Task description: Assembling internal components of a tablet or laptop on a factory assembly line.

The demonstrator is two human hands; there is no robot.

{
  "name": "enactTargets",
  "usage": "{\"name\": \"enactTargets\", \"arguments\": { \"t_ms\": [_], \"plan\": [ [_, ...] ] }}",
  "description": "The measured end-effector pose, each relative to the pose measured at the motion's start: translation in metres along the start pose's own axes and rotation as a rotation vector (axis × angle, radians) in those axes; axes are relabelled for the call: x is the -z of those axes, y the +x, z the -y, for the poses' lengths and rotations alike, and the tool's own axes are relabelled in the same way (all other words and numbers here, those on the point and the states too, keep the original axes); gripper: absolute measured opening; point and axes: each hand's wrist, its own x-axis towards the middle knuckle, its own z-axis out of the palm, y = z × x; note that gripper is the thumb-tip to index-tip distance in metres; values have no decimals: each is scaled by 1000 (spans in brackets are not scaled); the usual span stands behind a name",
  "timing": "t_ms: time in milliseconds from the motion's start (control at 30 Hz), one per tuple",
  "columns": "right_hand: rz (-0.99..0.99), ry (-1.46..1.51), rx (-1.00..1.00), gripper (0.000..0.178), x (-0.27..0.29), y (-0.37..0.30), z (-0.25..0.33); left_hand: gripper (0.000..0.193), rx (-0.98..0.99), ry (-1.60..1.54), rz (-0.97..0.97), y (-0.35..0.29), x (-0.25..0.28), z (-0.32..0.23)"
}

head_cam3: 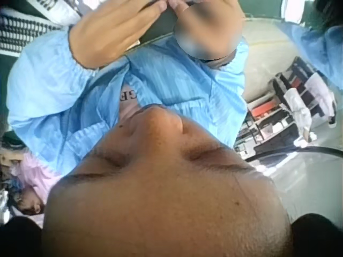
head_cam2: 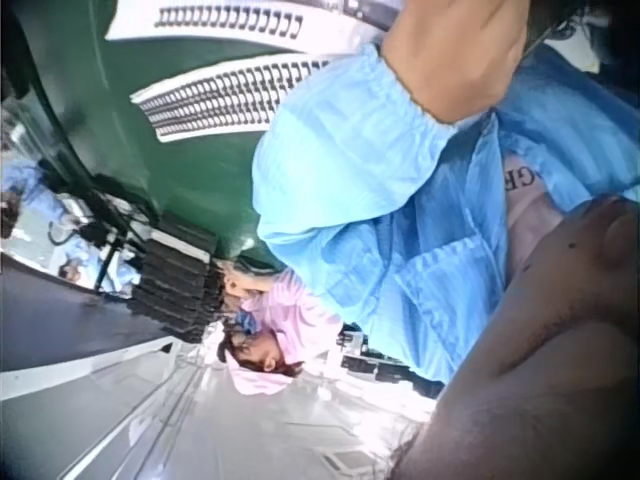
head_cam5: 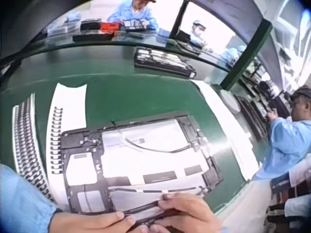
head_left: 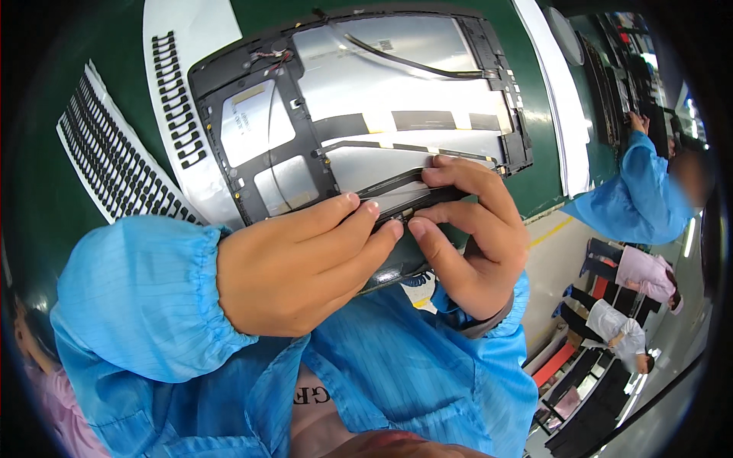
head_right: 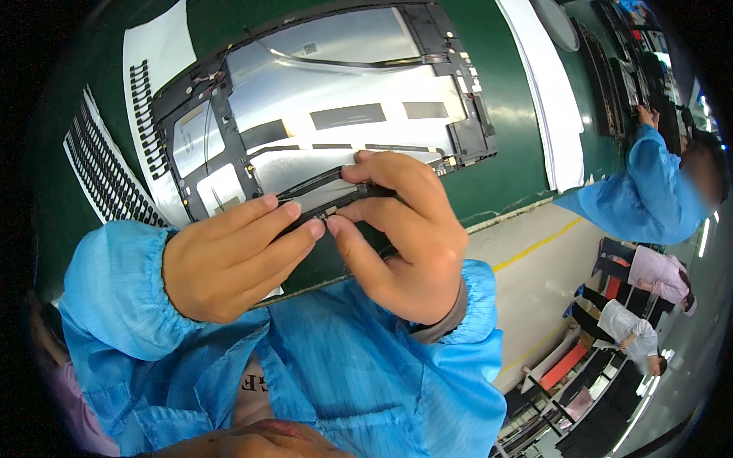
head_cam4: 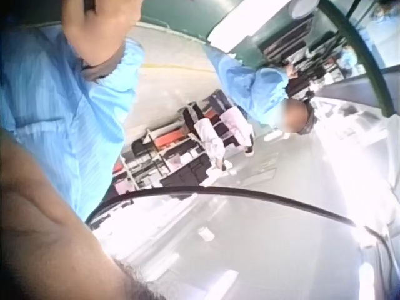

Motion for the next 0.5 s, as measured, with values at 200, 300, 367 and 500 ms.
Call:
{"name": "enactTargets", "arguments": {
  "t_ms": [200, 300, 367, 500],
  "plan": [
    [-37, 93, 15, 16, 13, -1, -10, 26, -4, -5, 0, 3, -1, 3],
    [4, 24, 73, 20, 10, 0, -8, 26, -19, 13, 10, 4, -1, 2],
    [13, -24, 109, 22, 8, 0, -10, 27, -12, 15, 18, 4, 0, 1],
    [47, -33, 125, 21, 8, 3, -7, 27, -9, 29, 10, 0, -1, 1]
  ]
}}
